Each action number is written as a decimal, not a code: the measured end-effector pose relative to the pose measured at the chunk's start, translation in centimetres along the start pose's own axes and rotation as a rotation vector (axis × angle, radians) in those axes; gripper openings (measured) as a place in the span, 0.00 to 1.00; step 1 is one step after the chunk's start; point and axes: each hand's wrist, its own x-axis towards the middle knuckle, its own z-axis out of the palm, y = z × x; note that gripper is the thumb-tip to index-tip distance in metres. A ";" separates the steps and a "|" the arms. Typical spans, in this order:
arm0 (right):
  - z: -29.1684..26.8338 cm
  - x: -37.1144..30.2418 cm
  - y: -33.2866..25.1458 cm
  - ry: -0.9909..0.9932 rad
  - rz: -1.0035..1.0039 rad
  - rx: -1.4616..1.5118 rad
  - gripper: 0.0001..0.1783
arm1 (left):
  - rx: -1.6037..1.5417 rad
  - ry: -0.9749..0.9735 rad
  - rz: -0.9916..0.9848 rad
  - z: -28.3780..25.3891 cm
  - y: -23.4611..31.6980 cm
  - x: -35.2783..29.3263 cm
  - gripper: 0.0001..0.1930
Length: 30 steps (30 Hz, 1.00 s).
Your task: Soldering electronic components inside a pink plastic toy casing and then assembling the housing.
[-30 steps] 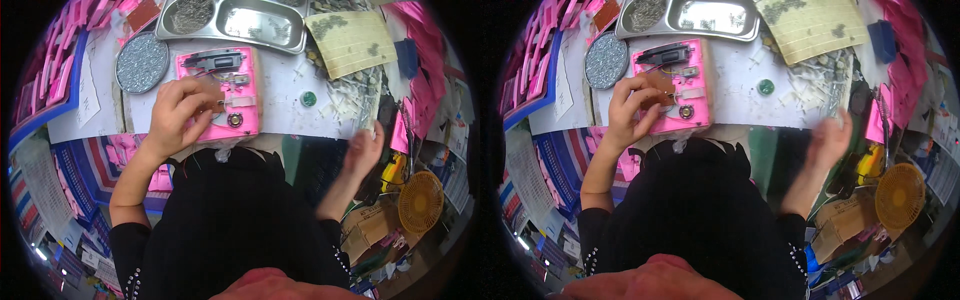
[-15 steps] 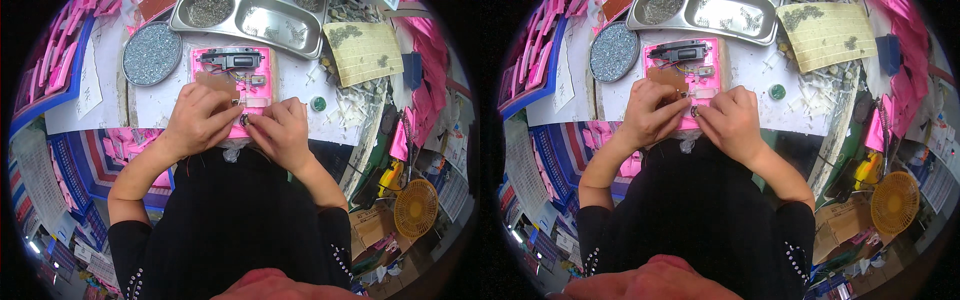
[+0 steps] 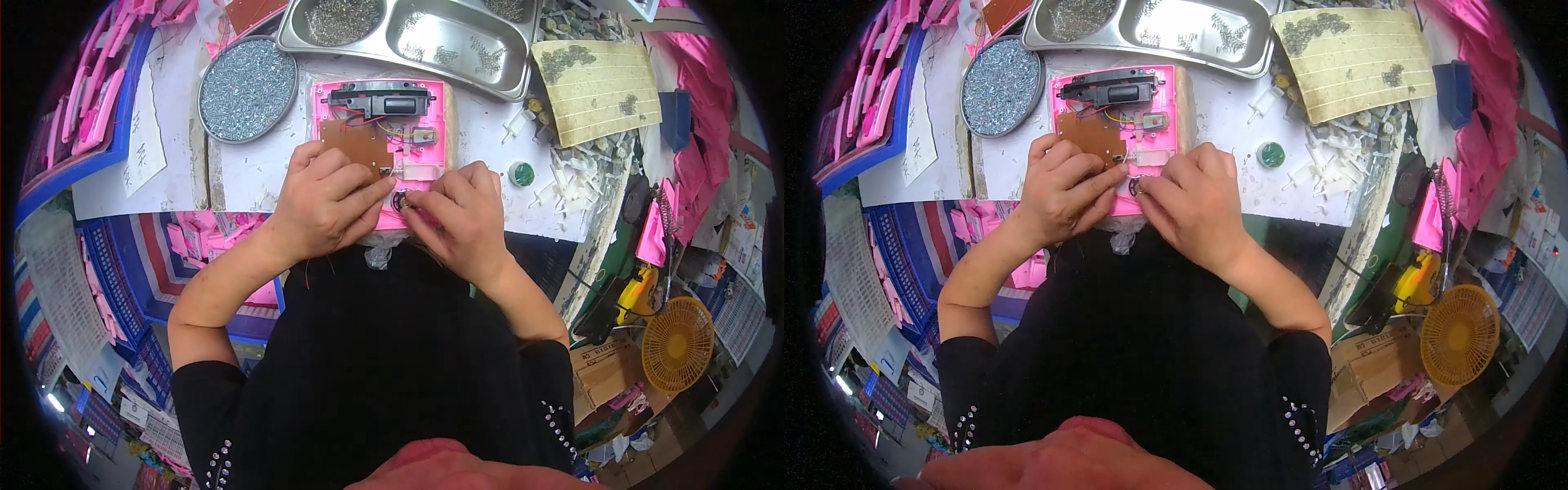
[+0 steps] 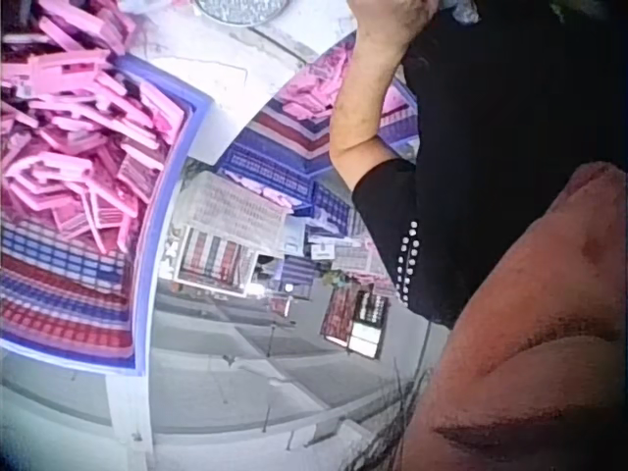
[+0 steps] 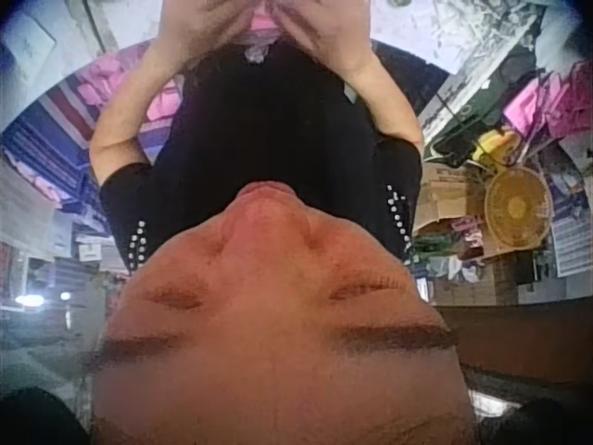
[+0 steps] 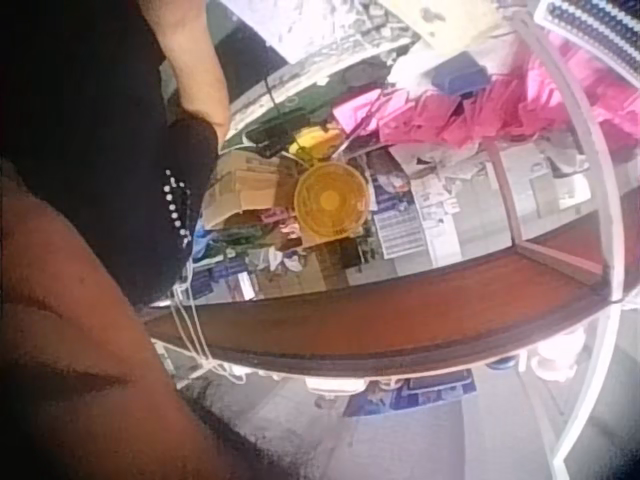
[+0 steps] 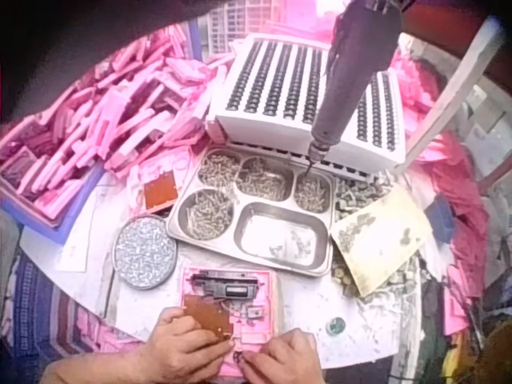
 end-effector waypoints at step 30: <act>-0.5 4.3 3.2 0.100 0.493 0.246 0.06 | 0.002 0.062 0.006 1.1 -0.8 5.0 0.19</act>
